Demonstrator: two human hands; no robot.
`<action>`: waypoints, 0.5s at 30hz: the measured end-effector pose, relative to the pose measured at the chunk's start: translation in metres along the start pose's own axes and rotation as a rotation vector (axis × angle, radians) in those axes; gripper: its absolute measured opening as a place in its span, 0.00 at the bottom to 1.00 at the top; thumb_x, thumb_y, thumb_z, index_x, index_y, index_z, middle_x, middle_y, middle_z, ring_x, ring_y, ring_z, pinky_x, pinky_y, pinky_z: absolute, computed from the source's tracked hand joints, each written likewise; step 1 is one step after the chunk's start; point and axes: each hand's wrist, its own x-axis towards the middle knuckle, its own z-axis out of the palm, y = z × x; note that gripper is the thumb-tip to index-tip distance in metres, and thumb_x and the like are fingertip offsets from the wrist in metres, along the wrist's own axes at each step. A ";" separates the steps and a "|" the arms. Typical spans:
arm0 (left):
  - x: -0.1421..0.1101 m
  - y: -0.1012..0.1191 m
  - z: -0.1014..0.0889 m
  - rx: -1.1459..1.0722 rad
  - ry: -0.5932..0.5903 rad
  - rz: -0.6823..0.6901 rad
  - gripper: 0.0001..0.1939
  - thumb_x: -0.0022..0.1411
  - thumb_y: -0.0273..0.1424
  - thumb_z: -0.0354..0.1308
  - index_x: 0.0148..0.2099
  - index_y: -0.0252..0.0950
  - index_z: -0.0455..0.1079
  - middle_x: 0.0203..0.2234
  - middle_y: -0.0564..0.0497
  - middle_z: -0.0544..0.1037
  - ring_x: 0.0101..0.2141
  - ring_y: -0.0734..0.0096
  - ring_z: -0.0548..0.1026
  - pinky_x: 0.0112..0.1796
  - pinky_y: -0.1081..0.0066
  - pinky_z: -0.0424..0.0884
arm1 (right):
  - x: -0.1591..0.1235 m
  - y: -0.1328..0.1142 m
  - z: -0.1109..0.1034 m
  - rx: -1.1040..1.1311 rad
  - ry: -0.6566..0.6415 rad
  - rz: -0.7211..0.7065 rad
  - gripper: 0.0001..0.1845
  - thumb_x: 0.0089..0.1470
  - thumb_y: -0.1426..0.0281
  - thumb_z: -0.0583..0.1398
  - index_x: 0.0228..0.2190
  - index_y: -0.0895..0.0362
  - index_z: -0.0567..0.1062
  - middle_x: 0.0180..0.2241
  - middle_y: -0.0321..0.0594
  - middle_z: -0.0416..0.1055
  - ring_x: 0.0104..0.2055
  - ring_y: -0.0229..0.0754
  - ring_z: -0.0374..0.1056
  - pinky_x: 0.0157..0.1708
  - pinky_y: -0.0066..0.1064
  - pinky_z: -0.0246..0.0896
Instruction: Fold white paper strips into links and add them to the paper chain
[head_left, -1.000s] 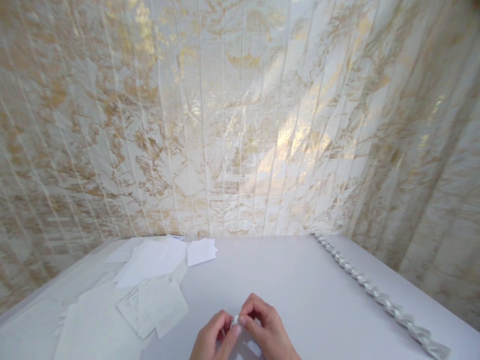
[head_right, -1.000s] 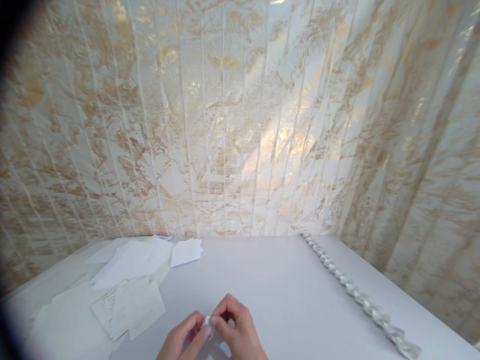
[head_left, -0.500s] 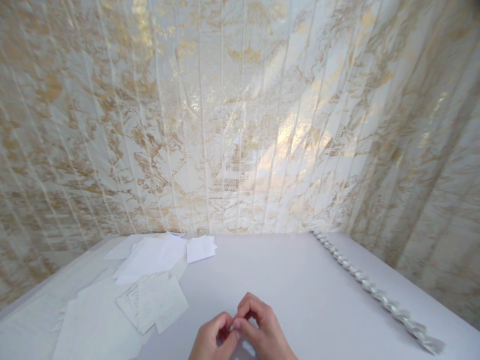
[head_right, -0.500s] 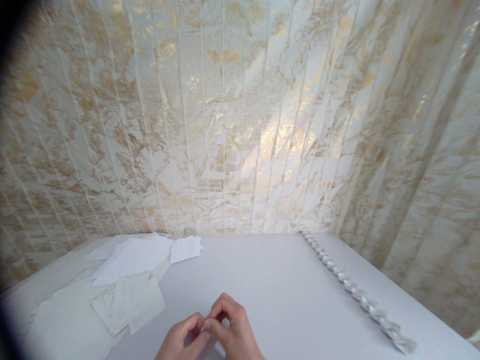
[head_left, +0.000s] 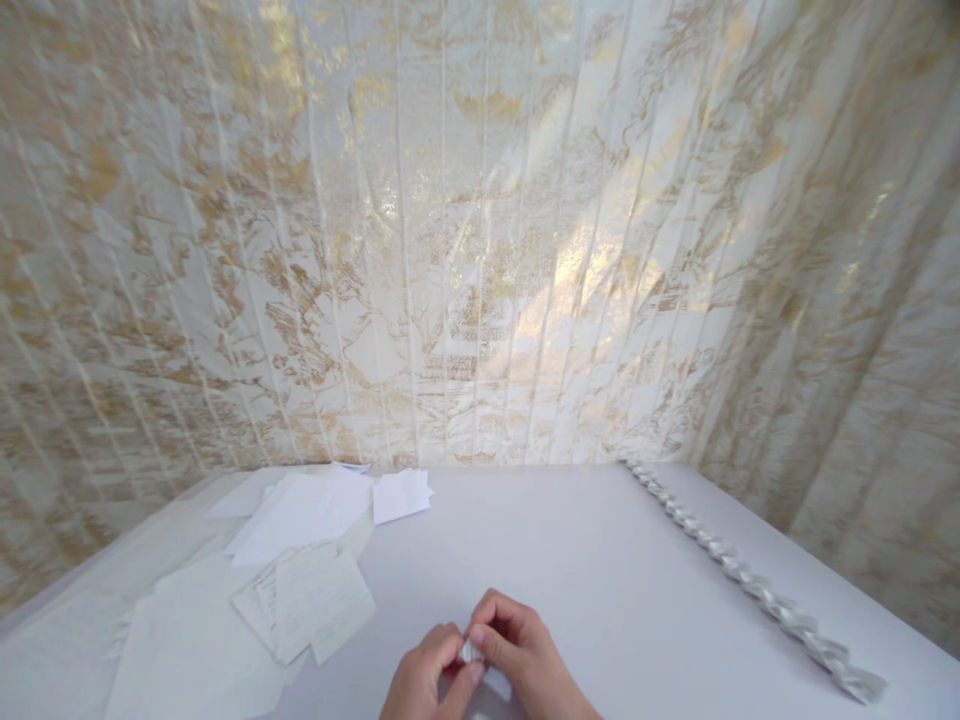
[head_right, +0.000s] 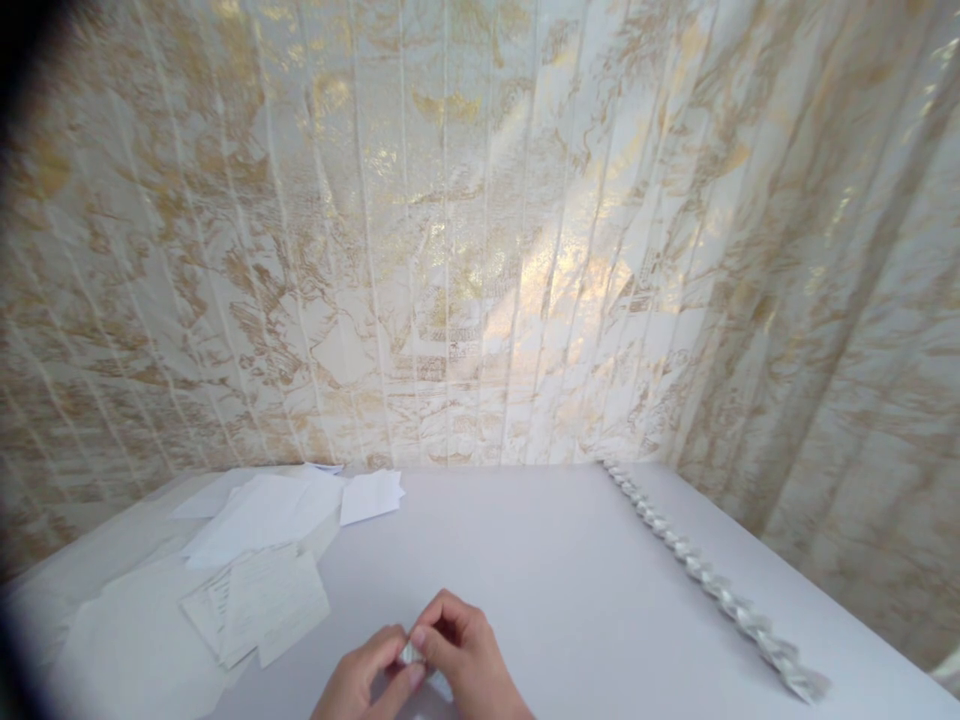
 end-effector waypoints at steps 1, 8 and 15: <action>0.000 0.000 0.000 -0.002 0.003 0.009 0.14 0.61 0.41 0.49 0.26 0.41 0.60 0.23 0.56 0.65 0.29 0.66 0.67 0.33 0.71 0.60 | 0.000 0.000 0.000 0.000 0.010 -0.015 0.27 0.46 0.48 0.68 0.22 0.58 0.70 0.21 0.31 0.62 0.25 0.35 0.57 0.30 0.29 0.52; -0.001 -0.001 -0.001 -0.076 0.059 -0.009 0.10 0.56 0.36 0.56 0.25 0.41 0.63 0.21 0.57 0.66 0.27 0.68 0.67 0.33 0.72 0.61 | 0.002 0.003 -0.004 -0.014 0.118 0.057 0.29 0.40 0.46 0.70 0.20 0.58 0.70 0.18 0.30 0.61 0.22 0.34 0.55 0.26 0.28 0.49; 0.001 0.000 -0.004 -0.188 0.083 0.060 0.05 0.50 0.29 0.57 0.33 0.41 0.69 0.29 0.54 0.76 0.32 0.66 0.73 0.39 0.71 0.67 | 0.004 0.000 -0.006 0.049 0.088 0.083 0.28 0.38 0.49 0.73 0.29 0.58 0.72 0.20 0.30 0.64 0.22 0.34 0.57 0.26 0.27 0.50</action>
